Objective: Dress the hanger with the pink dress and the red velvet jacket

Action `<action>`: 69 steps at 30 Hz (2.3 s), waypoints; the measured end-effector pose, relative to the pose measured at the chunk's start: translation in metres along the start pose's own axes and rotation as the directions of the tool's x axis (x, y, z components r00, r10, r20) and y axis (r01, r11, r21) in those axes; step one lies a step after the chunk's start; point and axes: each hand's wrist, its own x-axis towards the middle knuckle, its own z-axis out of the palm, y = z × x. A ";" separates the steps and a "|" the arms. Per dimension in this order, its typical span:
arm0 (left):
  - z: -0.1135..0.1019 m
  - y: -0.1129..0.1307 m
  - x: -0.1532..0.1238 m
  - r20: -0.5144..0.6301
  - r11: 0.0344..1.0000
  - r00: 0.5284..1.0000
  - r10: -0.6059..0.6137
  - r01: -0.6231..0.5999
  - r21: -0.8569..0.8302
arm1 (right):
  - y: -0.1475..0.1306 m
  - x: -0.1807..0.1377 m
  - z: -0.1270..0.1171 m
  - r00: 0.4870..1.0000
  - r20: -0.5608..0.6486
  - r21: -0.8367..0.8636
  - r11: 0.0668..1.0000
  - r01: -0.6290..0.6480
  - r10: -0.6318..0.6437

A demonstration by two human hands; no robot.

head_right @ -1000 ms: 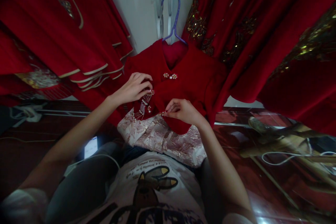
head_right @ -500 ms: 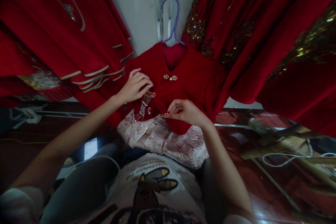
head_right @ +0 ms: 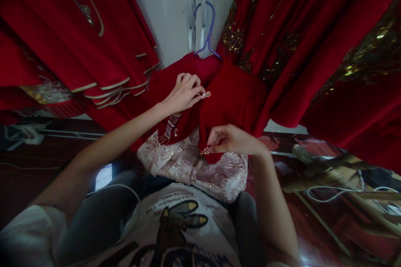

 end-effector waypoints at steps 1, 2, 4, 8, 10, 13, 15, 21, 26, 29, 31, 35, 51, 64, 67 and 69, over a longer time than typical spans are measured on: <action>-0.002 -0.001 0.001 -0.001 1.000 1.000 0.004 -0.004 -0.029 | 0.000 -0.002 -0.002 1.000 -0.012 0.005 1.000 0.011 -0.011; -0.004 -0.001 0.002 0.001 0.998 1.000 0.013 -0.013 -0.062 | 0.000 -0.003 -0.005 0.999 -0.037 0.011 1.000 0.024 -0.023; -0.010 -0.003 0.004 0.007 0.991 0.999 0.044 -0.043 -0.127 | 0.000 -0.005 -0.009 0.992 -0.122 0.023 0.999 0.048 -0.045; -0.018 -0.006 0.008 0.026 0.977 0.995 0.098 -0.091 -0.195 | -0.005 -0.004 -0.014 0.945 -0.308 -0.003 0.993 0.116 -0.111; -0.021 -0.008 0.011 0.050 0.977 0.991 0.120 -0.109 -0.184 | -0.012 0.000 -0.016 0.895 -0.408 -0.046 0.984 0.174 -0.178; -0.022 -0.010 0.014 0.073 0.983 0.987 0.142 -0.132 -0.131 | -0.027 0.009 -0.019 0.787 -0.553 -0.087 0.958 0.272 -0.273; -0.022 -0.012 0.015 0.061 0.987 0.989 0.138 -0.132 -0.095 | -0.034 0.014 -0.021 0.731 -0.609 -0.077 0.940 0.332 -0.308; -0.016 -0.016 0.015 0.009 0.978 0.986 0.169 -0.166 -0.124 | -0.034 0.010 -0.015 0.715 -0.631 -0.025 0.929 0.369 -0.300; -0.018 -0.009 0.018 0.064 0.974 0.989 0.135 -0.121 -0.191 | -0.018 -0.002 -0.011 0.722 -0.643 0.022 0.937 0.349 -0.254; -0.019 -0.007 0.021 0.057 0.960 0.991 0.122 -0.103 -0.262 | -0.012 -0.002 -0.013 0.723 -0.649 0.044 0.937 0.347 -0.237; -0.019 -0.006 0.022 0.042 0.956 0.994 0.106 -0.090 -0.278 | -0.010 -0.001 -0.014 0.722 -0.652 0.049 0.939 0.342 -0.229; -0.019 -0.006 0.023 0.023 0.962 0.995 0.095 -0.086 -0.260 | -0.011 0.003 -0.013 0.728 -0.645 0.064 0.933 0.354 -0.232; -0.019 -0.015 0.020 0.086 0.959 0.956 0.281 -0.274 -0.077 | -0.006 0.013 -0.013 0.715 -0.661 0.060 0.934 0.351 -0.227; -0.027 -0.024 0.018 0.100 0.980 0.993 0.056 -0.074 0.183 | -0.061 0.099 -0.011 0.588 -0.741 -0.207 0.943 0.262 -0.326; -0.035 -0.043 0.010 0.078 0.966 0.996 -0.051 0.030 0.255 | -0.053 0.101 -0.011 0.503 -0.829 -0.341 0.934 -0.107 -0.245; -0.039 -0.056 0.005 0.039 0.962 0.992 -0.119 0.106 0.251 | -0.045 0.095 -0.017 0.402 -0.882 -0.400 0.840 -0.367 -0.244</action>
